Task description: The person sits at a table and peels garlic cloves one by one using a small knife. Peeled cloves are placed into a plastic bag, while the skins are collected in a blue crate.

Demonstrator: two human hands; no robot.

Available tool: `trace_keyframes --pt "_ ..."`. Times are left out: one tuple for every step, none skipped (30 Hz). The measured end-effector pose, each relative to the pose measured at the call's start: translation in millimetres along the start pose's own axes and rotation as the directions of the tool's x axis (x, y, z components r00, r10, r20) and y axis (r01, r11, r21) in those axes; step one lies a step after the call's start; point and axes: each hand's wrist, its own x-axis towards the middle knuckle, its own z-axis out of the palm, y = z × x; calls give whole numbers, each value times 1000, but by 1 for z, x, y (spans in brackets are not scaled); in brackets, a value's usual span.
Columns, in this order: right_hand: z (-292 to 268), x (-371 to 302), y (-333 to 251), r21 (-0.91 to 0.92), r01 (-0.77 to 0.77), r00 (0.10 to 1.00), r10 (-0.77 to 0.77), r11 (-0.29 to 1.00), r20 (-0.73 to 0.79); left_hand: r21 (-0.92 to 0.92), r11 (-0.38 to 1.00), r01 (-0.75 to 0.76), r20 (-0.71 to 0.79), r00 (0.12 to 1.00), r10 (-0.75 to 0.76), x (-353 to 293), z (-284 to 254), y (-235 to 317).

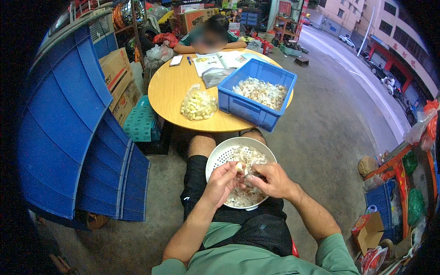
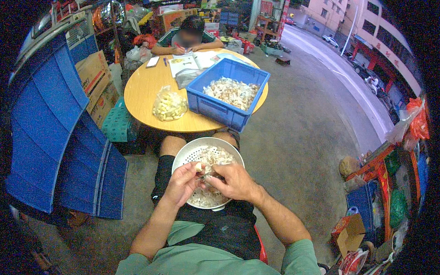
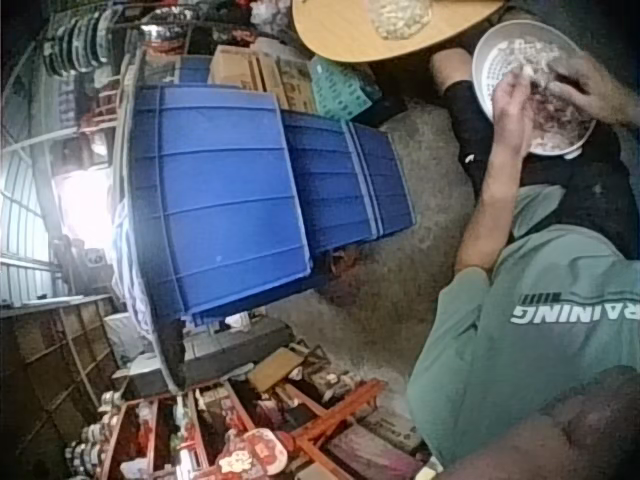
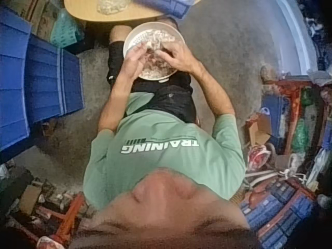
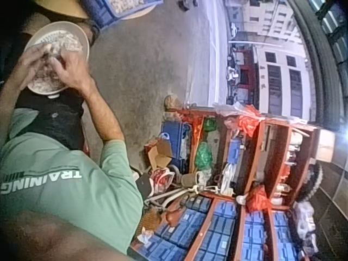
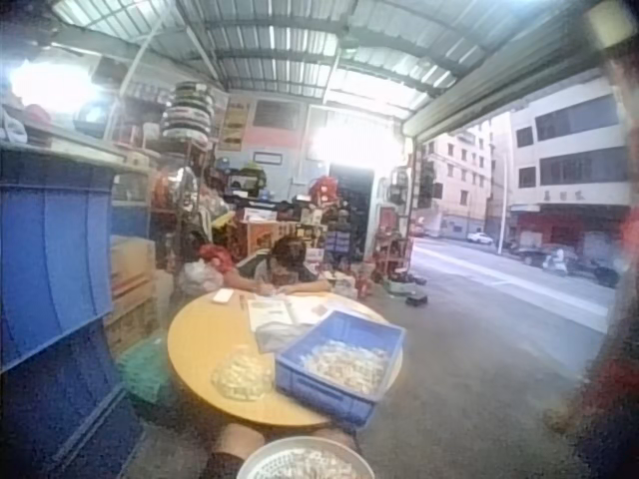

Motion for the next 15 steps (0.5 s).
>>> trace_keyframes --pt "1 -1 0 24 16 1000 -17 1000 19 -28 1000 -3 -1 1000 3 0 -1 0" --pt "4 -3 2 11 39 999 -39 999 8 -57 998 -5 -1 1000 5 0 -2 1" --pt "6 -4 3 -13 24 1000 -24 1000 -7 -85 996 -7 -2 1000 7 1 -2 1" --pt "6 -4 3 -37 9 1000 -10 999 -23 -90 996 -11 -20 1000 9 0 -1 1" --pt "7 -4 3 -60 -6 999 4 998 -38 -95 995 -14 -38 999 10 -1 2 1" --pt "6 -4 3 -66 -23 998 19 998 -59 -100 995 -18 -56 998 12 -2 3 1" --pt "6 -4 3 -72 -39 996 34 997 -79 -100 995 -20 -50 999 15 -2 2 1" --pt "6 -4 3 -77 -57 994 49 995 -100 -101 995 -22 -45 999 18 -1 1 0" --pt "6 -4 3 -77 -60 993 51 995 -111 -102 995 -24 -39 999 21 -1 1 -1" --pt "7 -3 2 -77 -63 991 53 995 -122 -92 995 -32 -60 998 26 -1 1 -1" --pt "8 -3 2 -78 -67 989 57 995 -134 -81 996 -38 -81 996 31 0 3 -1" --pt "10 -3 3 -98 -59 986 43 993 -160 -71 997 -43 -101 994 36 0 4 -1" --pt "12 -4 6 -118 -52 982 29 992 -186 -84 995 -44 -86 996 37 1 1 -3" --pt "15 -3 6 -138 -44 977 14 989 -211 -97 994 -46 -71 997 40 2 -2 -5" --pt "15 -2 6 -143 -45 977 14 989 -215 -110 993 -48 -56 998 42 2 -5 -6"
